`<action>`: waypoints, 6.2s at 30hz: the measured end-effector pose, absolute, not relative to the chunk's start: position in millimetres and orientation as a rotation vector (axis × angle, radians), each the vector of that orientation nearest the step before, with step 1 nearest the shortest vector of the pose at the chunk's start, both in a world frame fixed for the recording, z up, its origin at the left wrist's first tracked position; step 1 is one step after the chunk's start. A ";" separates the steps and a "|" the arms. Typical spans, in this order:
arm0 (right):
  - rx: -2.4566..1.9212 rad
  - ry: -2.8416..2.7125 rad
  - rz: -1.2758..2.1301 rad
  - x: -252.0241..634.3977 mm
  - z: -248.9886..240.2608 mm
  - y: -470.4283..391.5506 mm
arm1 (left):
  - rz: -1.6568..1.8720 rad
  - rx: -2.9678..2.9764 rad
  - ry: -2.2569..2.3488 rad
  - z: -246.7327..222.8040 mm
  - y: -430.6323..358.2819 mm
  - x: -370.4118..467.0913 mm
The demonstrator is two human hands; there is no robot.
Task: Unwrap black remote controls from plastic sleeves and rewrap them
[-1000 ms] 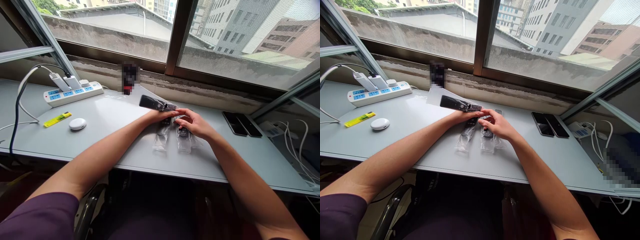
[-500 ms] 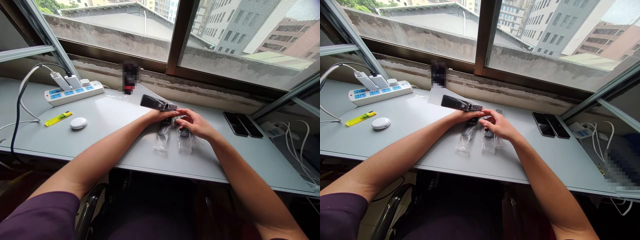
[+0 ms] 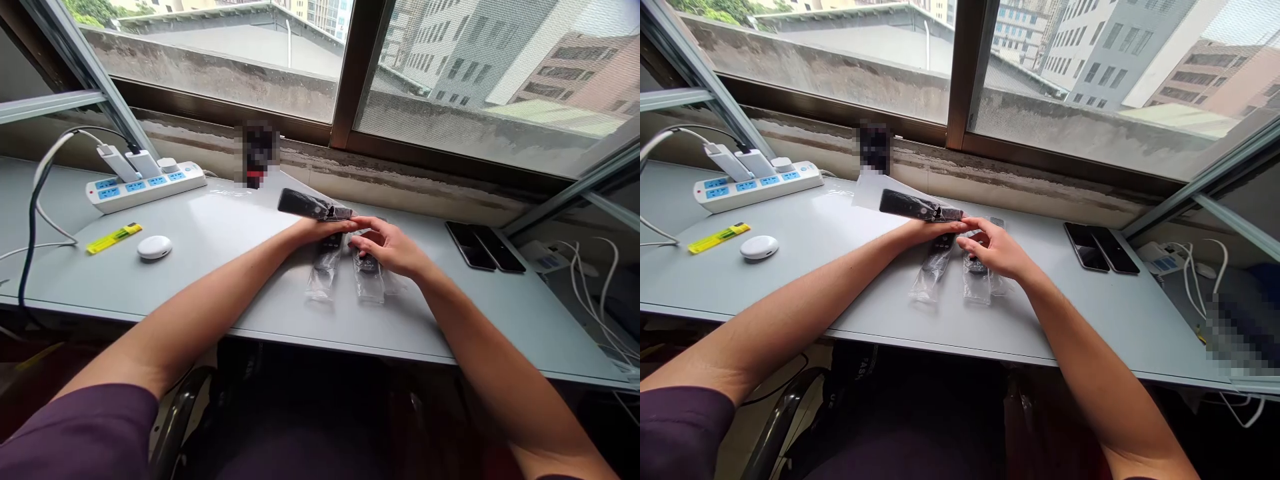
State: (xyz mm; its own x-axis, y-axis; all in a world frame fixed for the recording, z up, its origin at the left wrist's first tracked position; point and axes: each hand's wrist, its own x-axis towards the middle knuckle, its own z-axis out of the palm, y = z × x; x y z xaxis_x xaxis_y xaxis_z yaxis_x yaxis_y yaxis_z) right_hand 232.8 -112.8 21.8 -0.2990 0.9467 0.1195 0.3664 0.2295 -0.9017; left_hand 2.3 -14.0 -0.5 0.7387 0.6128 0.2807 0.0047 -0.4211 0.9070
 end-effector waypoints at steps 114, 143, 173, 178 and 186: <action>-1.081 -1.597 1.270 232.2 23.0 -112.2 | 0.792 1.593 0.494 5.4 -26.5 1.5; -1.288 -1.682 1.188 232.7 24.6 -112.3 | 0.771 1.835 0.517 -0.5 -19.7 6.6; -1.235 -1.675 1.197 233.3 23.1 -111.8 | 0.795 1.569 0.565 8.1 -31.5 3.2; -1.234 -1.667 1.200 232.3 23.6 -112.0 | 0.782 1.570 0.569 6.1 -29.7 3.5; -1.262 -1.719 1.181 233.7 22.3 -113.0 | 0.788 1.618 0.564 5.2 -29.0 3.0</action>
State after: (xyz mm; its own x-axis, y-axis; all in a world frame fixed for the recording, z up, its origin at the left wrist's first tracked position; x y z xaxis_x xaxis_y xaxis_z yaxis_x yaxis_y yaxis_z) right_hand 233.7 -113.0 22.3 -0.2900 0.9569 0.0139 0.3301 0.1137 -0.9371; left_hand 3.0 -29.0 5.2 0.6542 0.7333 0.1851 -0.0608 -0.1929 0.9793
